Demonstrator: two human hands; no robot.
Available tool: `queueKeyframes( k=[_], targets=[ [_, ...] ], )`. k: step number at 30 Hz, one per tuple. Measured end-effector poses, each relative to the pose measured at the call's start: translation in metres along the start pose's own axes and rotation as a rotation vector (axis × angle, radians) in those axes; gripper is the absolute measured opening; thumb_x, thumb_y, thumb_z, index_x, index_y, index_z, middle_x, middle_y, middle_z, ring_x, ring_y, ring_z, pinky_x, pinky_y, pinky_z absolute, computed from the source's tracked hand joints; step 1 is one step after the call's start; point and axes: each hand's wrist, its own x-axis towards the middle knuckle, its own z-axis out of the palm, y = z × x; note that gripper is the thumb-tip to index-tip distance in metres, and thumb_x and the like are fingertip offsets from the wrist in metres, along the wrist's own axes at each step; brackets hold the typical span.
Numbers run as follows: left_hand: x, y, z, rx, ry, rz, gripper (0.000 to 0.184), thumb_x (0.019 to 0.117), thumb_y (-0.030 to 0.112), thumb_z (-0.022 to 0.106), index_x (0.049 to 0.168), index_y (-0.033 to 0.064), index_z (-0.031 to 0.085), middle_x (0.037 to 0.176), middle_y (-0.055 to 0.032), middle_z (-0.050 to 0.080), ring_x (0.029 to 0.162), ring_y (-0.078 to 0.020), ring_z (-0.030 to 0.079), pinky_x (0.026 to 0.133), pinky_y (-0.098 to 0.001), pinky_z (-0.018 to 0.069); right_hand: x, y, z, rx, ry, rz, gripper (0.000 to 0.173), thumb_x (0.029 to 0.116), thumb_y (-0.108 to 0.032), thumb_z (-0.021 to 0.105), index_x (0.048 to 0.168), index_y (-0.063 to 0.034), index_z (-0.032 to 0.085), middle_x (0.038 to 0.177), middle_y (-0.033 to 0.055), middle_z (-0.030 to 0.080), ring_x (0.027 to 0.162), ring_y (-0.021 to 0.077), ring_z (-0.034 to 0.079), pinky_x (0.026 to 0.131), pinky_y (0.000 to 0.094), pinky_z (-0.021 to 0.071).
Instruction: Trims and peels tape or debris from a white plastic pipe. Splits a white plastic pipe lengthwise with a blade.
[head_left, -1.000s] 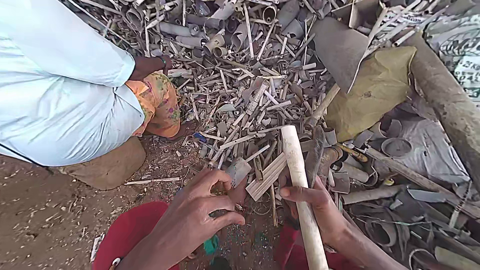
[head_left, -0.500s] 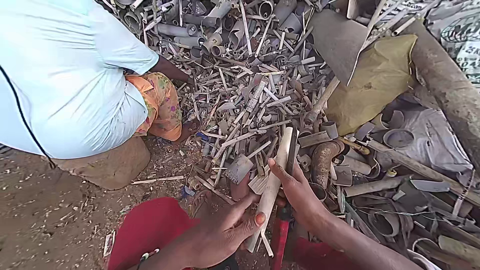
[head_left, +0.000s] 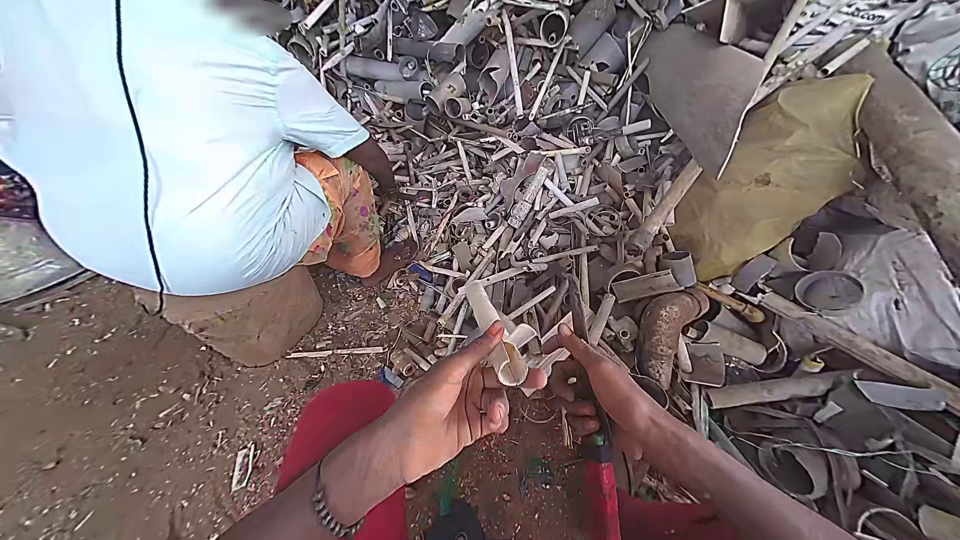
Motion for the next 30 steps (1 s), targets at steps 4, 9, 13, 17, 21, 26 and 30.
queueKeyframes(
  k=[4, 9, 13, 17, 21, 26, 30],
  targets=[
    [-0.001, 0.004, -0.002, -0.034, 0.025, 0.024, 0.044, 0.1097, 0.048, 0.032, 0.109, 0.0137, 0.060, 0.091, -0.0029, 0.074, 0.053, 0.0001, 0.060, 0.052, -0.0125, 0.0490, -0.003, -0.001, -0.008, -0.053, -0.043, -0.060, 0.044, 0.1117, -0.047, 0.021, 0.115, -0.0141, 0.051, 0.058, -0.0034, 0.042, 0.037, 0.0032, 0.036, 0.035, 0.0172, 0.0353],
    [-0.003, 0.005, -0.003, 0.029, 0.023, 0.039, 0.044, 0.1099, 0.047, 0.032, 0.109, 0.0142, 0.060, 0.090, -0.0017, 0.074, 0.052, 0.0018, 0.057, 0.049, -0.0114, 0.0458, -0.007, -0.004, -0.008, -0.070, -0.066, -0.095, 0.045, 0.1121, -0.045, 0.019, 0.114, -0.0138, 0.052, 0.057, -0.0045, 0.040, 0.037, 0.0025, 0.036, 0.035, 0.0168, 0.0350],
    [-0.004, 0.004, -0.001, 0.048, 0.129, 0.141, 0.047, 0.1083, 0.052, 0.031, 0.094, 0.0186, 0.060, 0.068, 0.0053, 0.063, 0.050, 0.0012, 0.053, 0.050, -0.0135, 0.0463, -0.006, -0.003, -0.011, -0.097, -0.119, -0.113, 0.043, 0.1118, -0.045, 0.021, 0.104, -0.0144, 0.051, 0.053, -0.0074, 0.032, 0.037, 0.0011, 0.032, 0.036, 0.0158, 0.0333],
    [-0.003, 0.008, 0.000, -0.035, 0.341, 0.302, 0.035, 0.1083, 0.038, 0.042, 0.083, 0.0194, 0.058, 0.061, 0.0071, 0.050, 0.052, -0.0021, 0.051, 0.052, -0.0171, 0.0477, -0.015, 0.004, -0.010, -0.298, -0.105, -0.239, 0.052, 0.1018, -0.065, 0.025, 0.099, -0.0193, 0.049, 0.053, -0.0107, 0.033, 0.038, -0.0008, 0.031, 0.037, 0.0154, 0.0310],
    [-0.005, 0.012, -0.001, -0.115, 0.512, 0.596, 0.018, 0.1007, 0.012, 0.042, 0.091, 0.0132, 0.057, 0.082, -0.0013, 0.065, 0.072, -0.0110, 0.066, 0.067, -0.0257, 0.0571, -0.028, 0.011, -0.003, -0.389, -0.062, -0.315, 0.062, 0.0967, -0.077, 0.022, 0.087, -0.0213, 0.048, 0.054, -0.0124, 0.033, 0.040, -0.0018, 0.030, 0.037, 0.0155, 0.0282],
    [-0.006, 0.024, -0.021, -0.343, 0.376, 0.711, 0.035, 0.1033, 0.016, 0.037, 0.072, 0.0159, 0.054, 0.058, 0.0052, 0.050, 0.048, -0.0035, 0.051, 0.049, -0.0168, 0.0476, -0.027, 0.015, 0.000, -0.631, -0.217, -0.514, 0.039, 0.1051, -0.050, 0.048, 0.081, -0.0195, 0.056, 0.059, -0.0131, 0.039, 0.045, -0.0014, 0.037, 0.043, 0.0191, 0.0328],
    [-0.008, 0.024, -0.031, -0.402, 0.232, 0.591, 0.026, 0.1042, 0.022, 0.036, 0.089, 0.0118, 0.055, 0.059, 0.0048, 0.045, 0.044, -0.0035, 0.046, 0.044, -0.0163, 0.0442, -0.027, 0.026, 0.014, -0.893, -0.213, -0.699, 0.043, 0.1008, -0.042, 0.063, 0.085, -0.0022, 0.062, 0.062, 0.0042, 0.055, 0.050, 0.0112, 0.055, 0.048, 0.0299, 0.0485]
  ],
)
